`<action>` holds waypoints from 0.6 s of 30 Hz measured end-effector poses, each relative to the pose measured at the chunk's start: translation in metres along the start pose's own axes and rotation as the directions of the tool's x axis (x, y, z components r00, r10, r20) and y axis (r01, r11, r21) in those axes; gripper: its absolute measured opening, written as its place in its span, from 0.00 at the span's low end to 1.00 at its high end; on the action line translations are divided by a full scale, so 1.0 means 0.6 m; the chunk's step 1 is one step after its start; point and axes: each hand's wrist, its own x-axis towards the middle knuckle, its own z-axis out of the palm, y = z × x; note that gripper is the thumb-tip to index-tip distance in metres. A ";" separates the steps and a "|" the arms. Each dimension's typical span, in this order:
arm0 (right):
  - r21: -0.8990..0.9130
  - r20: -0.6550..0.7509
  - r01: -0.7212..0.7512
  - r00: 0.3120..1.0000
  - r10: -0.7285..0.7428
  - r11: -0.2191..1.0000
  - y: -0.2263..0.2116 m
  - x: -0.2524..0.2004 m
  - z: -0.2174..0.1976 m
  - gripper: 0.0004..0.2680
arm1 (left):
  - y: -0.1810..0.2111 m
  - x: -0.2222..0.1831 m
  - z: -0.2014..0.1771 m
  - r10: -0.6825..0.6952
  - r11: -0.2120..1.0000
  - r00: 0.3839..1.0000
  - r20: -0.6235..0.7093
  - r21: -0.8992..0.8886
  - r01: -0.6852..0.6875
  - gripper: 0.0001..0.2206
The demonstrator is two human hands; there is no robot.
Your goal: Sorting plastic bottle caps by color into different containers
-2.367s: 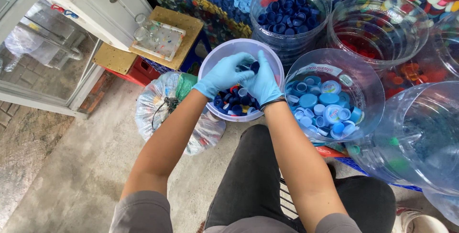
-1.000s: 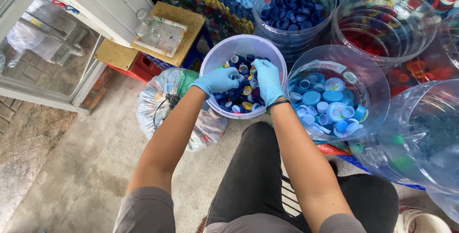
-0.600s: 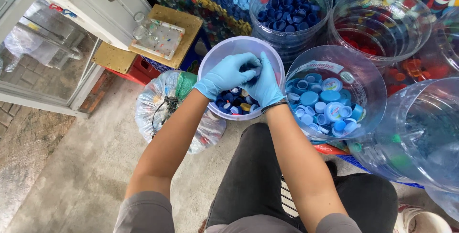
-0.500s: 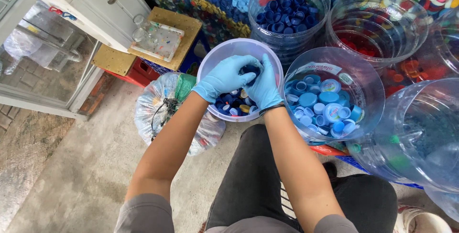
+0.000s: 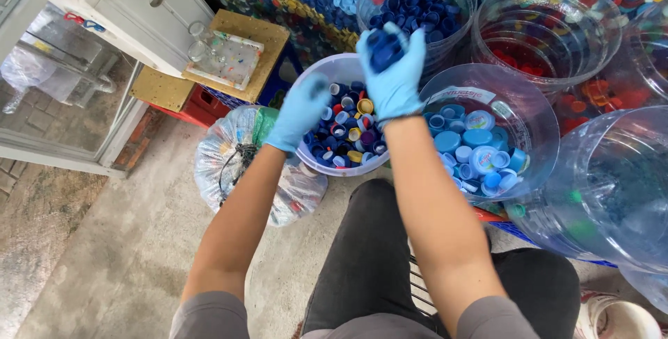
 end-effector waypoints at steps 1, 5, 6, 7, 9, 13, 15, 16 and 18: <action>0.002 0.007 0.000 1.000 0.000 1.000 -0.017 0.031 0.007 0.21 | -0.032 0.006 0.021 0.005 1.000 1.000 -0.004 0.003 -0.005 0.12; -0.097 -0.006 0.133 0.991 -0.135 0.986 -0.085 0.118 0.033 0.22 | -0.100 0.016 0.071 -0.050 0.894 0.935 0.350 0.434 -0.115 0.14; -0.185 -0.030 0.146 0.988 -0.155 0.972 -0.103 0.133 0.039 0.22 | -0.102 0.014 0.076 -0.186 0.867 0.882 0.434 0.495 -0.061 0.29; -0.187 -0.025 0.146 0.988 -0.153 0.971 -0.108 0.112 0.059 0.22 | -0.091 0.014 0.075 -0.184 0.867 0.884 0.430 0.494 -0.060 0.29; -0.359 -0.022 0.165 0.982 -0.185 0.919 -0.118 0.069 0.095 0.37 | -0.070 0.009 0.075 -0.206 0.900 0.832 0.515 0.434 -0.046 0.41; -0.391 -0.070 0.155 0.978 -0.198 0.907 -0.132 0.060 0.101 0.47 | -0.114 0.044 0.112 -0.182 0.876 0.859 0.479 0.475 -0.079 0.36; -0.408 -0.104 0.113 0.980 -0.169 0.906 -0.133 0.052 0.103 0.50 | -0.135 0.062 0.127 -0.155 0.823 0.847 0.509 0.540 -0.174 0.13; -0.410 -0.104 0.112 0.980 -0.169 0.905 -0.135 0.060 0.091 0.50 | -0.135 0.065 0.125 -0.155 0.824 0.847 0.509 0.539 -0.173 0.13; -0.519 0.043 0.122 0.992 -0.117 0.846 -0.140 0.074 0.067 0.46 | -0.135 0.068 0.123 -0.035 0.816 0.827 0.562 0.494 -0.301 0.04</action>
